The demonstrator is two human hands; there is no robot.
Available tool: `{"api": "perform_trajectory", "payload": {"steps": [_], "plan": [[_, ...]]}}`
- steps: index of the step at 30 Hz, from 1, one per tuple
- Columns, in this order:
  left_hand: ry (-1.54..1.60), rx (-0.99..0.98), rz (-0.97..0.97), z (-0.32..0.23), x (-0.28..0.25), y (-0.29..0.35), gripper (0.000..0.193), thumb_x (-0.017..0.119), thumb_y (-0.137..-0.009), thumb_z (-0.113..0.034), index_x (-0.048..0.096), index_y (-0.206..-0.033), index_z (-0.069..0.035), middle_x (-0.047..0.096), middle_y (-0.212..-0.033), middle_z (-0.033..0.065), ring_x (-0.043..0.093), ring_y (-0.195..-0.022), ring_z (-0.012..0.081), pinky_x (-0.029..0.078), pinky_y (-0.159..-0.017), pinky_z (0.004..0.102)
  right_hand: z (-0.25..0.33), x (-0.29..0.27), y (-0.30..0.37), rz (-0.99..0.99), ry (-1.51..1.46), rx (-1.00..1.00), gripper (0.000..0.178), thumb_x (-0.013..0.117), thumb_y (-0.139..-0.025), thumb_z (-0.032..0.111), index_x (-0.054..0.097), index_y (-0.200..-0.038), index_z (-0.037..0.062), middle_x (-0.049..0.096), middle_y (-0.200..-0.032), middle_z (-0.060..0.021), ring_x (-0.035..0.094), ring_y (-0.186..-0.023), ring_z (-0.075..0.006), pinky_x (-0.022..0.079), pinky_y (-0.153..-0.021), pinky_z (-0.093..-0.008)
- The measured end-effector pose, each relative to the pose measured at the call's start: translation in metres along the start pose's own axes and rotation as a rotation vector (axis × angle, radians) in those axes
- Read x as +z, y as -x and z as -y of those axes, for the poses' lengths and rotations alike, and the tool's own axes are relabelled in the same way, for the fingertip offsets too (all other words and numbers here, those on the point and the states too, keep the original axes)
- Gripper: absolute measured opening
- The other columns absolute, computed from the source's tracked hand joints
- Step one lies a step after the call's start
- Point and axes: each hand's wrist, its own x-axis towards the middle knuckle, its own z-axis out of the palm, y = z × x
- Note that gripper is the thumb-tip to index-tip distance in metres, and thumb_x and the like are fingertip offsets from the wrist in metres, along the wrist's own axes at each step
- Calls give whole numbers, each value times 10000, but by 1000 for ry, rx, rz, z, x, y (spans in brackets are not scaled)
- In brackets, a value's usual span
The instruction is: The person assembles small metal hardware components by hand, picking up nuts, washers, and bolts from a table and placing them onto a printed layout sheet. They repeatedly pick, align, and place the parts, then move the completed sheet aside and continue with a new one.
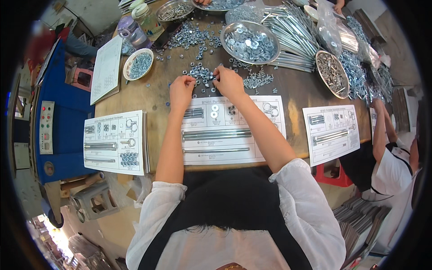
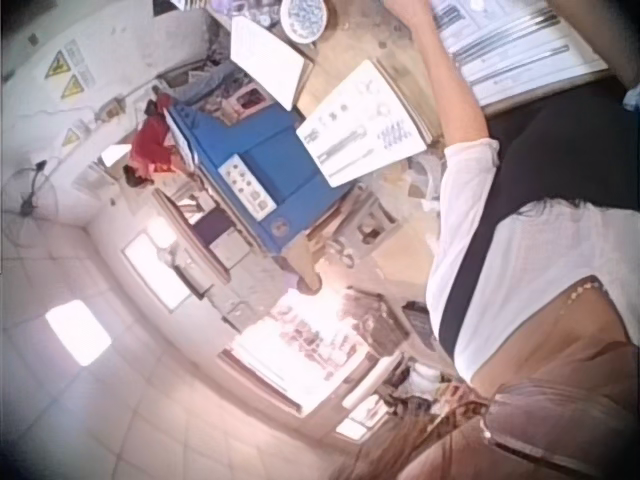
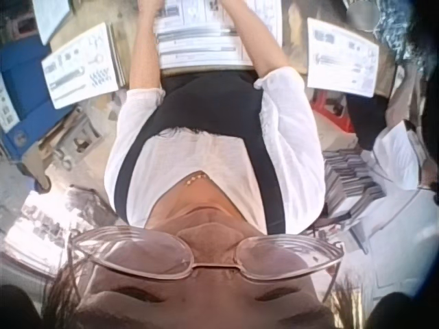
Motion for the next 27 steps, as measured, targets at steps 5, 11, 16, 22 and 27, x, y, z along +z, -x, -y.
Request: {"api": "perform_trajectory", "payload": {"steps": [5,11,16,22,27], "plan": [[-113,49,61,-11,0,9,188,771,-823,-142,724,-988,-67,636,-871,103,664,-837,276,525,-766,396,6,3,-1,-49,79,-69,274,814,-761,206,666,-975,120,691,-971,-85,689,-888,-298,547,-749,-424],[-162,17,79,-12,0,9,240,767,-822,-146,705,-1045,-82,621,-1001,112,650,-930,299,520,-799,416,12,-2,-10,78,26,81,233,832,-750,332,745,-817,127,726,-796,-90,712,-793,-292,555,-695,-428],[-236,191,76,-9,9,4,301,788,-795,-119,709,-1080,-58,624,-961,130,645,-840,294,516,-754,397,24,-6,-23,120,227,150,272,838,-733,381,797,-841,134,736,-784,-132,733,-825,-318,582,-733,-420],[-136,110,162,-13,-2,10,260,781,-797,-96,716,-1041,-34,643,-917,138,657,-815,278,526,-752,378,16,-1,-16,60,122,88,249,822,-763,342,727,-849,129,738,-812,-80,718,-786,-283,557,-707,-406],[-84,74,128,-5,-3,15,223,782,-798,-90,750,-1011,-33,665,-889,144,676,-811,267,528,-751,368,26,-7,10,91,-1,-46,154,799,-769,228,718,-836,115,722,-839,-74,696,-796,-284,534,-686,-419]]}}
